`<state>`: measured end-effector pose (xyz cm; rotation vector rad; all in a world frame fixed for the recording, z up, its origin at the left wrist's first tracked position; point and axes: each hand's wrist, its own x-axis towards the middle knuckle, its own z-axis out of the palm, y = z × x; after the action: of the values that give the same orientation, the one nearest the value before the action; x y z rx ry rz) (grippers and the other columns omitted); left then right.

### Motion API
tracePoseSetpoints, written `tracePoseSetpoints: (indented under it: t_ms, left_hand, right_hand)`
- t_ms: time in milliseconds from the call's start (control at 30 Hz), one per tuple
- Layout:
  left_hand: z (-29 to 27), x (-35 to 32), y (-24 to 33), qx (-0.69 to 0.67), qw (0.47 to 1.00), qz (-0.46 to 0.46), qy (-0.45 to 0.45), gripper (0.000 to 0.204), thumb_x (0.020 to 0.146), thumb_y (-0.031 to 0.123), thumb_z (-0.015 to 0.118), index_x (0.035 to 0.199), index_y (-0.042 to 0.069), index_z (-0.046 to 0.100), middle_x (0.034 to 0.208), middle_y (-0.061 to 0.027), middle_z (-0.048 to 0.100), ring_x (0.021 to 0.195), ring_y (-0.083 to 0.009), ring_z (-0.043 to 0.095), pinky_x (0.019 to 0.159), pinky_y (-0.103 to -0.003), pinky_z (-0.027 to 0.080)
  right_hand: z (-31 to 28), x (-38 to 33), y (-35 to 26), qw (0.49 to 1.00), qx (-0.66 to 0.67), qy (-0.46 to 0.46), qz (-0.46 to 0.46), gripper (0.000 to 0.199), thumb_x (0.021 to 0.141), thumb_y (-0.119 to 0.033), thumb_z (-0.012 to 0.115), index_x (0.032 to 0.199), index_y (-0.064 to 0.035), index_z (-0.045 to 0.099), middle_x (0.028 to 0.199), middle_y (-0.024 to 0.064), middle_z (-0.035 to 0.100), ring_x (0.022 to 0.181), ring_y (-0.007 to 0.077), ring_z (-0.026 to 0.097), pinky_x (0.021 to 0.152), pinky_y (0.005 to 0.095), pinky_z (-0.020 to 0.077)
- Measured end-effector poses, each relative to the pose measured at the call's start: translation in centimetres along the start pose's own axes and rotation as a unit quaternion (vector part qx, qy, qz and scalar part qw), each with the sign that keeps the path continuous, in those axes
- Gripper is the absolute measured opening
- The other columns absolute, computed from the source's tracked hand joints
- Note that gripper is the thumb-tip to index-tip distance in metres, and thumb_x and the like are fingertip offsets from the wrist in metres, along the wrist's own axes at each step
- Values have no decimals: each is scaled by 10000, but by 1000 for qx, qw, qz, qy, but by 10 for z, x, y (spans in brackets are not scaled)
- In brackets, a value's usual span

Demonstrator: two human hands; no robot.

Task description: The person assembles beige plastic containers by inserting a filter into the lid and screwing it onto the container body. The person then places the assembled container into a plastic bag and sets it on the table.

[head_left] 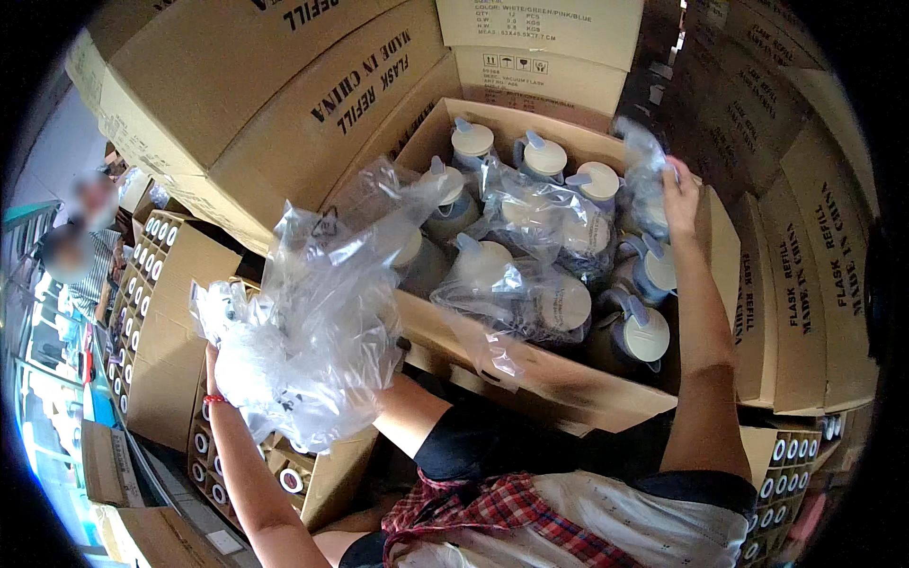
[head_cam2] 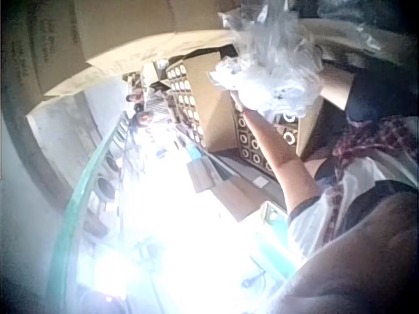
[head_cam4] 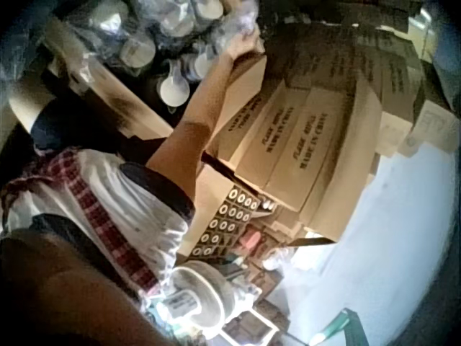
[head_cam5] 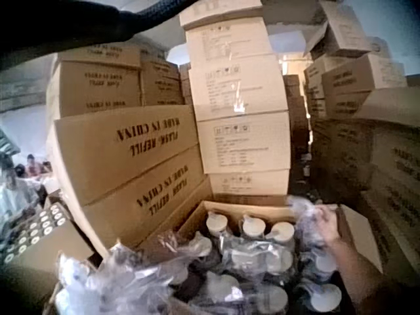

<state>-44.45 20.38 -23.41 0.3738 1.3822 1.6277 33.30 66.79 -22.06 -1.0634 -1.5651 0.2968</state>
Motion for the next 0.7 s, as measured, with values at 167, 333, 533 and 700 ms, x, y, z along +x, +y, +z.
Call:
tracePoseSetpoints:
  t_ms: [167, 333, 533, 700]
  left_hand:
    - [-13, -5, 11, 404, 905, 134, 11, 399, 867, 244, 589, 1170, -15, 592, 1065, -118, 666, 930, -215, 636, 797, -367, 515]
    - [106, -51, 9, 517, 815, 257, 48, 366, 757, 63, 707, 1093, -54, 619, 963, -79, 703, 875, -139, 632, 772, -320, 505]
    - [106, -82, 20, 492, 839, 227, 56, 358, 771, 33, 695, 1120, -17, 631, 1047, -88, 697, 940, -155, 646, 815, -315, 505]
    - [124, -103, 20, 649, 719, 218, 118, 488, 693, 183, 789, 1135, 52, 631, 986, -167, 700, 906, -325, 684, 767, -384, 529]
  right_hand:
    - [102, -17, -100, 928, 28, -365, -71, 556, 842, -249, 723, 1307, -33, 508, 1343, 128, 510, 1271, 228, 458, 1065, 345, 358]
    - [120, -30, -75, 846, -226, -482, -33, 576, 771, -278, 758, 1249, -29, 556, 1228, 197, 598, 1145, 318, 573, 972, 403, 443]
    - [112, -9, -32, 976, -44, -214, -18, 282, 836, -221, 665, 993, 13, 668, 987, 196, 676, 918, 317, 660, 838, 392, 498]
    - [145, 19, -95, 928, 51, -347, -128, 265, 853, -221, 664, 1022, -19, 691, 1408, 111, 468, 1245, 284, 476, 995, 357, 426]
